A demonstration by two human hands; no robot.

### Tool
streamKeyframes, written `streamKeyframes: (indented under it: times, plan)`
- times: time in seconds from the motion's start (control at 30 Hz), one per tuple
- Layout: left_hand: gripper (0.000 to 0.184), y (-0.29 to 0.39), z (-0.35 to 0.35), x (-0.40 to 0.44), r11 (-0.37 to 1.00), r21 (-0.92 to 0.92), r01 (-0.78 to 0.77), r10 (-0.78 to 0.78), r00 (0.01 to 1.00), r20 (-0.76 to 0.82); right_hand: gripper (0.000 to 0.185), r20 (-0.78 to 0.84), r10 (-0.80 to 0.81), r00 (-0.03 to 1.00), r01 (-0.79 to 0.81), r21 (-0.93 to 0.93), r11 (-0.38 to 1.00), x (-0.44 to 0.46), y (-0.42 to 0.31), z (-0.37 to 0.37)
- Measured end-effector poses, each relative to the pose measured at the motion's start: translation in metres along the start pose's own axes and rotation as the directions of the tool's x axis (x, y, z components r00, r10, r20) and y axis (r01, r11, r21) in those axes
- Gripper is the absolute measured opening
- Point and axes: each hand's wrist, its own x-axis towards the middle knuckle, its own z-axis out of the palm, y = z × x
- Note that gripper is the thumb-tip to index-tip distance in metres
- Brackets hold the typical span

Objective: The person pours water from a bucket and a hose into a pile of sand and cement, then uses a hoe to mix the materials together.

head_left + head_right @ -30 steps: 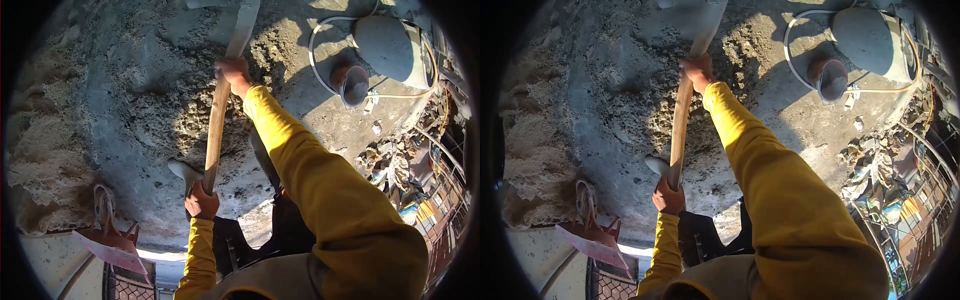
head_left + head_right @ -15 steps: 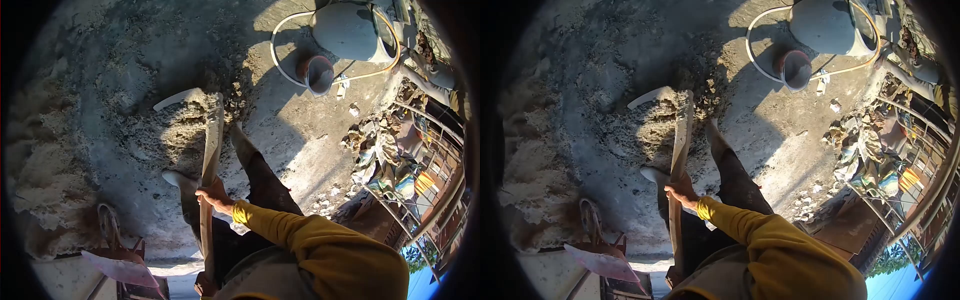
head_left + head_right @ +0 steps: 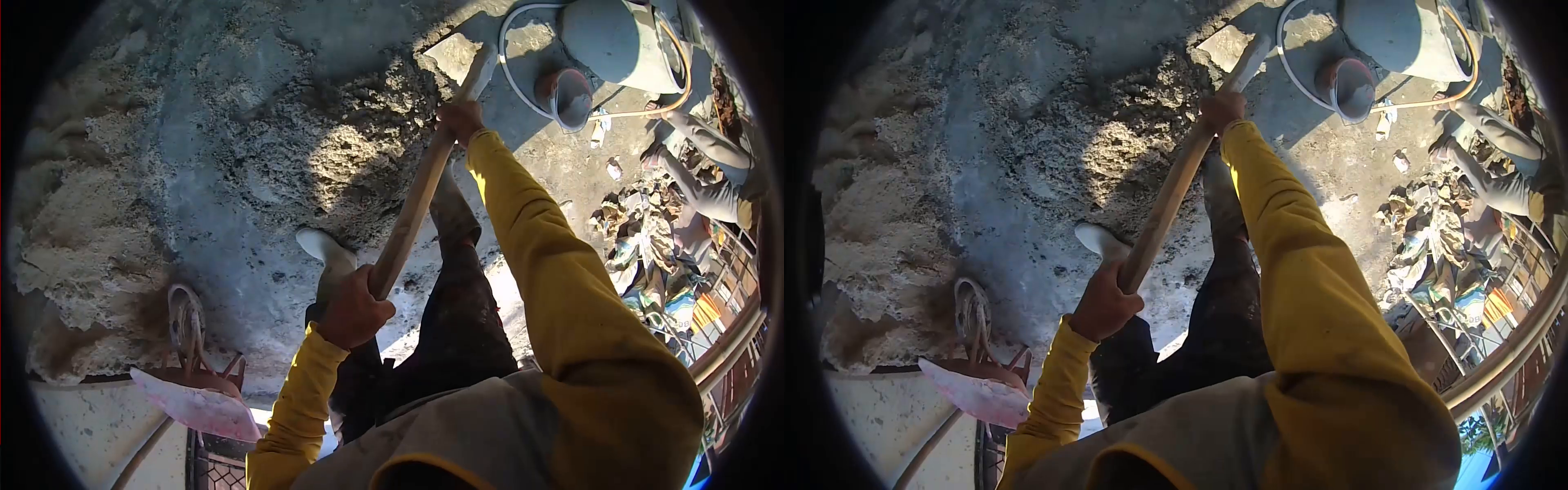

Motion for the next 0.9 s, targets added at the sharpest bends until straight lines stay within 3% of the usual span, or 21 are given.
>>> streamKeyframes:
  times: [0.07,0.1,0.13,0.2,0.27,0.3,0.37,0.4,0.43,0.47,0.5,0.53,0.6,0.63,0.7,0.8,0.9]
  plan:
    - [0.033,-0.016,-0.055,-0.098,0.983,0.049,0.175,-0.178,0.981,0.073,0.018,-0.100,-0.265,0.959,0.237,-0.233,0.943,-0.096,0.042,0.082]
    - [0.033,-0.006,-0.067,-0.124,0.974,0.052,0.222,-0.225,0.971,0.085,0.019,0.055,-0.227,0.972,0.233,-0.243,0.942,-0.137,0.028,0.085]
    - [0.032,0.000,-0.075,-0.145,0.961,0.055,0.272,-0.276,0.956,0.095,0.018,0.059,-0.246,0.967,0.250,-0.055,0.967,-0.138,0.059,0.109]
    - [0.031,-0.012,-0.080,-0.173,0.961,0.020,0.277,-0.278,0.958,0.064,0.018,0.071,-0.281,0.957,0.269,0.143,0.952,-0.129,0.112,0.157]
    - [0.030,-0.035,-0.080,-0.183,0.958,-0.010,0.285,-0.284,0.958,0.047,0.017,0.209,0.057,0.976,-0.098,0.191,0.977,-0.181,0.061,0.146]
    - [0.030,-0.051,-0.079,-0.181,0.960,0.000,0.281,-0.280,0.959,0.053,0.017,0.263,0.149,0.953,-0.210,0.222,0.952,-0.192,0.052,0.150]
    - [0.031,-0.080,-0.078,-0.182,0.937,-0.001,0.349,-0.348,0.934,0.081,0.020,0.391,0.212,0.896,-0.354,0.340,0.871,-0.195,0.038,0.153]
    - [0.031,-0.095,-0.075,-0.183,0.929,-0.026,0.369,-0.366,0.927,0.082,0.019,0.505,0.156,0.849,-0.412,0.450,0.792,-0.187,0.039,0.149]
    - [0.031,-0.113,-0.070,-0.186,0.928,-0.010,0.373,-0.372,0.927,0.052,0.019,0.609,0.097,0.787,-0.492,0.525,0.694,-0.178,0.042,0.144]
    - [0.030,-0.129,-0.066,-0.193,0.925,0.011,0.379,-0.379,0.925,0.025,0.020,0.697,0.147,0.702,-0.646,0.536,0.543,-0.167,0.041,0.150]
    - [0.028,-0.155,-0.059,-0.199,0.923,0.010,0.385,-0.385,0.923,-0.025,0.019,0.553,0.230,0.801,-0.555,0.543,0.630,-0.178,0.051,0.166]
    - [0.026,-0.185,-0.050,-0.205,0.900,0.045,0.433,-0.431,0.901,-0.043,0.020,0.499,0.239,0.833,-0.518,0.551,0.654,-0.188,0.066,0.174]
    - [0.025,-0.244,-0.029,-0.217,0.837,0.134,0.531,-0.521,0.847,-0.104,0.022,0.413,0.299,0.860,-0.495,0.536,0.683,-0.224,0.062,0.176]
    - [0.025,-0.270,-0.019,-0.222,0.836,0.130,0.533,-0.522,0.845,-0.111,0.023,0.427,0.252,0.868,-0.472,0.553,0.687,-0.242,0.059,0.170]
    - [0.022,-0.305,0.004,-0.243,0.834,0.187,0.519,-0.444,0.832,-0.331,0.025,0.407,0.204,0.891,-0.428,0.598,0.677,-0.274,0.071,0.156]
    - [0.021,-0.311,0.017,-0.268,0.824,0.178,0.538,-0.441,0.806,-0.394,0.019,0.493,0.221,0.841,-0.514,0.603,0.610,-0.311,0.077,0.119]
    - [0.018,-0.264,0.032,-0.317,0.878,0.162,0.451,-0.352,0.836,-0.422,0.018,0.528,0.208,0.823,-0.540,0.615,0.575,-0.359,0.056,0.072]
